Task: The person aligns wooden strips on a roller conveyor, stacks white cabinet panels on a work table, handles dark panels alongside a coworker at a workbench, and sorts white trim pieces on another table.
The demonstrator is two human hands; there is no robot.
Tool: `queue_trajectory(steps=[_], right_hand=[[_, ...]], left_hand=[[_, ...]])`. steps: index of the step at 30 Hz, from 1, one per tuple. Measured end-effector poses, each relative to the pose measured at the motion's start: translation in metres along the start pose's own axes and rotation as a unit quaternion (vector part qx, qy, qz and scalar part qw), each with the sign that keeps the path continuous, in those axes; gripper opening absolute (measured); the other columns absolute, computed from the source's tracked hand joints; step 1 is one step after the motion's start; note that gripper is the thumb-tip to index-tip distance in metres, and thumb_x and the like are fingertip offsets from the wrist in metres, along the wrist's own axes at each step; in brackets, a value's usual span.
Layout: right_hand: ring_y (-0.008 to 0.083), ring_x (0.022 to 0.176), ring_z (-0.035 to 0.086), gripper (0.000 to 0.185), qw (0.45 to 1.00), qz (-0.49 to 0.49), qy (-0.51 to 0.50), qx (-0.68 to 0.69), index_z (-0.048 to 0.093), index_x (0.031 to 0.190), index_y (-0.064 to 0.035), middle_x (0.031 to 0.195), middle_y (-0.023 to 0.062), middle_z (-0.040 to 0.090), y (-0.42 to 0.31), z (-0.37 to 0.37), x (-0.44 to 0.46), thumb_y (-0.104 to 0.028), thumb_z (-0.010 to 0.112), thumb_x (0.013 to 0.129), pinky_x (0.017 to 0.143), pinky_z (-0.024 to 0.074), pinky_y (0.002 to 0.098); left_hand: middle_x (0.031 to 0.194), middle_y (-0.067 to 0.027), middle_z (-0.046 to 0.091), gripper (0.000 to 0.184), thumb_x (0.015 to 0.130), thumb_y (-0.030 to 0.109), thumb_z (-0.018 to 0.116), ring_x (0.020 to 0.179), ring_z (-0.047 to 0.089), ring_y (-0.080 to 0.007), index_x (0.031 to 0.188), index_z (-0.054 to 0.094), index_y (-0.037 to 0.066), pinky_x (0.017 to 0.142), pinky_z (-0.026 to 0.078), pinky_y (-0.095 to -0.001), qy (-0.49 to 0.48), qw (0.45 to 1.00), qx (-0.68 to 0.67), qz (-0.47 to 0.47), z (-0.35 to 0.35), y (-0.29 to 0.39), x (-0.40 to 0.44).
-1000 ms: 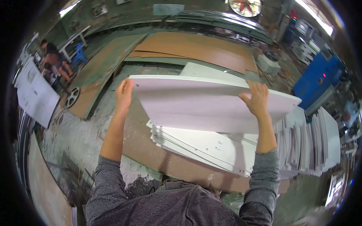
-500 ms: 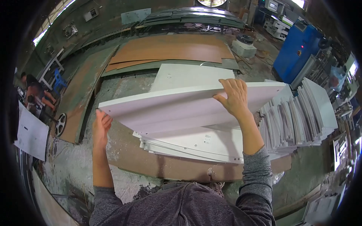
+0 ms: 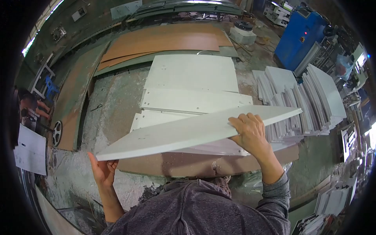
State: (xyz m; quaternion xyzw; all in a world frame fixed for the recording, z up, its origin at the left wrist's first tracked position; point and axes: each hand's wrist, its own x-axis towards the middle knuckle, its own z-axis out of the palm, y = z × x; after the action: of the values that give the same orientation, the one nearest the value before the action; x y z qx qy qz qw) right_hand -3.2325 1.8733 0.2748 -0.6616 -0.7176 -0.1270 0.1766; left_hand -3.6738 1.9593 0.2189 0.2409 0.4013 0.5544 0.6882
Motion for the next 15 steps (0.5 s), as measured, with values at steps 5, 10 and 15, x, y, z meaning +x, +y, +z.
queue_trajectory(steps=[5,10,15], right_hand=[[0.0204,0.069,0.049,0.040,0.991,-0.046,-0.122,-0.010,0.059,0.096,-0.0100,0.075,0.0029,0.048,-0.015,-0.001,-0.038,-0.013,0.069,0.058,0.061,0.0388,0.0334],[0.0201,0.070,0.048,0.038,0.992,-0.059,-0.112,0.027,0.058,0.099,-0.0087,0.076,0.0039,0.046,-0.030,0.027,-0.075,-0.009,0.062,0.062,0.059,0.0400,0.0338],[0.0216,0.077,0.051,0.040,0.991,-0.073,-0.086,0.073,0.054,0.106,-0.0069,0.087,0.0072,0.050,-0.046,0.064,-0.092,-0.011,0.063,0.068,0.066,0.0455,0.0336]], left_hand=[[0.100,-0.0123,0.062,0.038,0.086,0.033,0.051,0.086,0.061,-0.0237,0.103,0.057,-0.001,0.076,0.050,-0.0343,0.120,0.992,-0.042,-0.003,-0.016,-0.014,-0.018],[0.104,-0.0137,0.060,0.040,0.076,0.015,0.054,0.093,0.061,-0.0245,0.111,0.053,-0.005,0.080,0.052,-0.0346,0.117,0.992,-0.043,-0.026,-0.048,-0.025,-0.009],[0.105,-0.0128,0.060,0.043,0.074,0.015,0.052,0.094,0.061,-0.0245,0.112,0.053,-0.004,0.080,0.051,-0.0349,0.120,0.992,-0.042,-0.008,-0.076,-0.039,0.028]])
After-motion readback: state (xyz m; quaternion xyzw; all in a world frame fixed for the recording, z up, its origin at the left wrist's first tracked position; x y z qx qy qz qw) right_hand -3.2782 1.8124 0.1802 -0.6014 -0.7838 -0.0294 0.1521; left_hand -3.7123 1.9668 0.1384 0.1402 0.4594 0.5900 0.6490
